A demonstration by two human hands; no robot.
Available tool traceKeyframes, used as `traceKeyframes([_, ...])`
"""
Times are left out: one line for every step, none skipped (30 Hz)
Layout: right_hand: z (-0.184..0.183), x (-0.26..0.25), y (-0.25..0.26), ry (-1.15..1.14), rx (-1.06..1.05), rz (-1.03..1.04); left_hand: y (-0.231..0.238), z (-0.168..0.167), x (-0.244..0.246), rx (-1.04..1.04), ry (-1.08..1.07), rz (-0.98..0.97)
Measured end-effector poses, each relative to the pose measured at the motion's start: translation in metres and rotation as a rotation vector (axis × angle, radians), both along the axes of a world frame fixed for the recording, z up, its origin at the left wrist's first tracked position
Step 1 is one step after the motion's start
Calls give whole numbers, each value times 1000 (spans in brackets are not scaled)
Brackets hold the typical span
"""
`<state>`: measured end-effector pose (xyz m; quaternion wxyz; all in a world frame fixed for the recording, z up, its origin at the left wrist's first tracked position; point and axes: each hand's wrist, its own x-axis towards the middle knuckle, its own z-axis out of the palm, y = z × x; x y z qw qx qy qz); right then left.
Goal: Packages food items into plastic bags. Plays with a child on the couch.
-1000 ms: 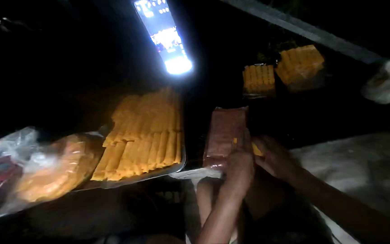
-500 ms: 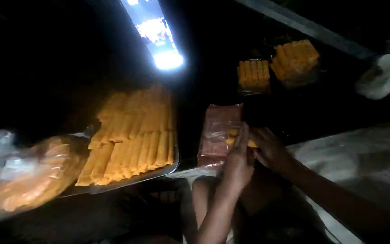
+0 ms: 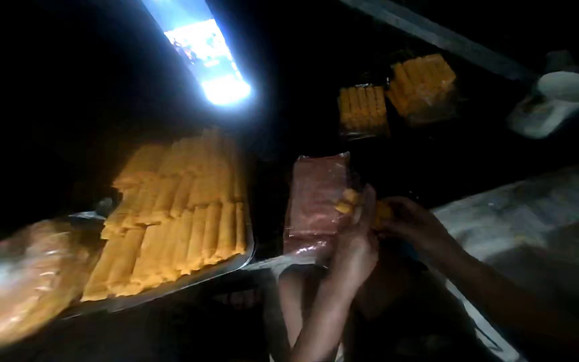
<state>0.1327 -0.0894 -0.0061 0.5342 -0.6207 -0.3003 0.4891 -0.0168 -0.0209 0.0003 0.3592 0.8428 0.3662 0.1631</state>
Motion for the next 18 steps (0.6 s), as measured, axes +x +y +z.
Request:
traceKeyframes([-3,0,-1,-22,4,-18,-1,0,1,-10,60,-20])
traceKeyframes([-6,-1,-3,-51,11,-31,-2,-2,2,9,90,-36])
traceKeyframes([-10,-2,-4,-78,26,-43,-3,-5,3,46,88,-46])
traceKeyframes([-13,-3,-4,-89,51,-56,-5,-6,3,82,86,-56])
traceKeyframes([-16,-5,-4,-86,69,-74,-8,-10,3,138,53,-66])
traceKeyframes([-17,-7,-3,-74,82,-101,-10,-13,4,189,30,-69])
traceKeyframes([-17,-10,-2,-62,90,-128,-12,-17,6,240,-6,-85])
traceKeyframes([-15,-14,0,-51,92,-157,-14,-21,8,284,-40,-91])
traceKeyframes([-13,-17,1,-41,82,-185,-15,-24,10,324,-71,-103])
traceKeyframes([-12,-19,1,-42,79,-205,-16,-25,11,321,-70,-112])
traceKeyframes([-13,-21,1,-44,85,-217,-17,-27,11,312,-71,-119])
traceKeyframes([-15,-23,0,-51,89,-218,-17,-29,11,301,-62,-121])
traceKeyframes([-18,-24,-1,-64,87,-207,-17,-30,10,290,-55,-125])
traceKeyframes([-20,-24,-2,-88,81,-191,-17,-28,10,271,-29,-119])
traceKeyframes([-21,-23,-4,-91,78,-173,-17,-26,9,263,-15,-117])
traceKeyframes([-21,-22,-6,-79,76,-156,-16,-23,9,249,7,-111])
traceKeyframes([-22,-22,-8,-46,78,-133,-15,-21,8,234,28,-114])
traceKeyframes([-21,-22,-9,-18,83,-124,-15,-18,8,210,53,-114])
